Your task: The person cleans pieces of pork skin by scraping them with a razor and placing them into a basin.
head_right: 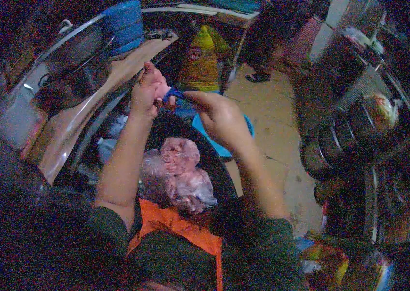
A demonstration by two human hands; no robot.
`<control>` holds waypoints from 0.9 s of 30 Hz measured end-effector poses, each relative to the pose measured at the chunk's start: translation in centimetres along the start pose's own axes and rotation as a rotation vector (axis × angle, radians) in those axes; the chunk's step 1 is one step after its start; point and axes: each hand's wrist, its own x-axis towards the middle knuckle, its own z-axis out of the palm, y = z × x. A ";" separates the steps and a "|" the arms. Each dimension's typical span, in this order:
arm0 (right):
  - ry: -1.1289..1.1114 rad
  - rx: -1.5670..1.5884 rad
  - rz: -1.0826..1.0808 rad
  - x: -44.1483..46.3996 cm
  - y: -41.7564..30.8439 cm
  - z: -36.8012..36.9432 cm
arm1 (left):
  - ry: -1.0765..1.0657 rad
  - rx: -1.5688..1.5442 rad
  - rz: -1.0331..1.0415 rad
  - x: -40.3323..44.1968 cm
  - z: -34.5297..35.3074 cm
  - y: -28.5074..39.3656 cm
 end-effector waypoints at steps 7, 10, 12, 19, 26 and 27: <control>0.242 -0.014 -0.064 0.6 -0.5 1.3 | -0.156 -0.198 -0.168 -0.7 1.0 -0.9; 0.068 -0.023 0.003 -0.3 -0.4 -0.4 | 0.024 -0.154 -0.138 -0.2 0.3 -0.7; -0.010 -0.044 0.013 -0.3 -0.5 -1.3 | 0.041 -0.075 -0.121 0.3 -0.3 -0.5; 0.158 -0.114 -0.072 -0.3 -0.9 0.9 | 0.051 -0.071 0.059 -0.9 1.5 -0.2; 0.293 -0.190 -0.069 -0.2 -0.6 0.5 | 0.144 -0.240 -0.019 -1.2 1.2 1.3; 0.294 -0.194 -0.064 -0.3 -0.7 0.9 | 0.078 -0.250 -0.025 -1.7 1.5 1.5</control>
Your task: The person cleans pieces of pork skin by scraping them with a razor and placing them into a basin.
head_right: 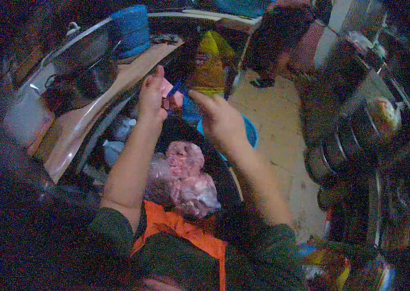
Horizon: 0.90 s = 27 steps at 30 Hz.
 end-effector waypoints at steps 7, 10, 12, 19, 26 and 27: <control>-0.212 0.062 0.105 0.1 1.7 -0.7 | 0.007 -0.090 -0.111 3.9 -3.8 -0.3; -0.067 0.184 0.018 0.4 0.5 0.1 | -0.087 -0.124 -0.150 2.4 -2.7 -1.0; -0.092 0.180 0.018 0.3 0.0 0.9 | -0.084 -0.063 -0.197 2.0 -2.0 -1.5; -0.251 0.107 0.079 -0.8 2.8 0.5 | 0.129 -0.132 -0.305 3.1 -3.3 0.4; -0.125 0.217 0.086 -0.5 3.0 1.5 | 0.038 -0.255 -0.405 3.6 -3.8 -0.8; -0.125 0.217 0.086 -0.5 3.0 1.4 | 0.029 -0.281 -0.397 3.6 -3.7 -1.0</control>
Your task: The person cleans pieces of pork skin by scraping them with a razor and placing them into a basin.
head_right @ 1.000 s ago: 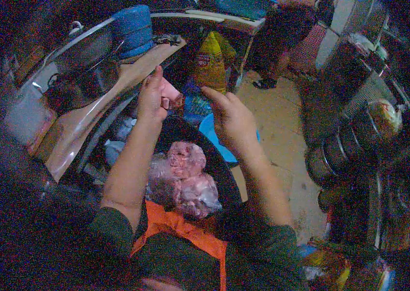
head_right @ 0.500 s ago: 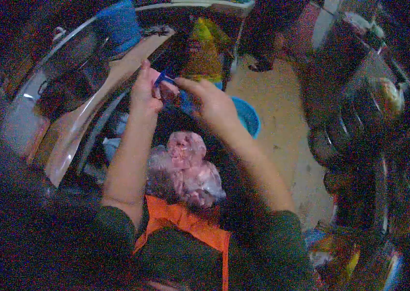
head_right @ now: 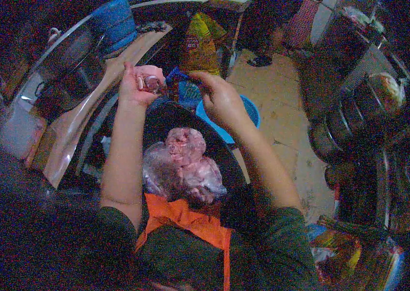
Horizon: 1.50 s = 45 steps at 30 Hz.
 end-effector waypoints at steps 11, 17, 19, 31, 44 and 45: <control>0.036 0.082 -0.076 -0.1 -1.0 -0.2 | -0.405 0.221 -0.003 1.9 -0.8 -1.4; -0.121 0.049 0.036 -0.2 0.5 -0.3 | 0.000 -0.041 0.140 -0.6 0.8 1.0; -0.140 0.056 0.054 0.4 -0.1 -0.1 | 0.048 -0.053 0.162 -0.7 1.1 1.1; -0.824 -0.211 0.381 -4.1 12.7 3.8 | 0.066 -0.170 0.087 -0.6 -1.4 5.0; -1.358 0.037 0.963 -15.3 20.5 2.1 | 0.087 -0.423 0.023 0.1 -1.3 4.7; -1.169 0.353 1.143 -15.6 19.4 1.4 | 0.096 -0.431 0.012 0.0 -1.6 4.1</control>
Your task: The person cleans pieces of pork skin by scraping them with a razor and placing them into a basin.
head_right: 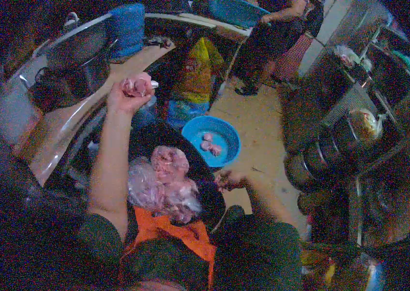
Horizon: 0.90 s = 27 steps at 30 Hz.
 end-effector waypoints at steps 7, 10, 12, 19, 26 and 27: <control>0.032 -0.159 -0.013 -0.4 -2.0 0.2 | -0.234 0.126 -0.020 -0.6 0.7 -1.2; 0.051 -0.828 0.205 -0.4 -5.1 -0.3 | -0.597 0.258 -0.123 -0.4 1.2 -0.6; 0.197 -0.075 -0.368 -1.5 -6.3 -1.3 | -0.732 0.290 -0.151 -0.8 0.9 -0.6; 0.442 0.548 -1.126 -12.5 -19.9 -1.2 | -0.550 0.901 0.422 -3.9 2.9 -3.9; 0.836 0.377 -1.293 -18.0 -23.2 1.8 | -0.547 1.087 0.248 -4.9 2.8 -5.3; 1.025 0.209 -1.278 -18.2 -23.2 2.4 | -0.522 1.264 0.394 -5.5 3.0 -5.5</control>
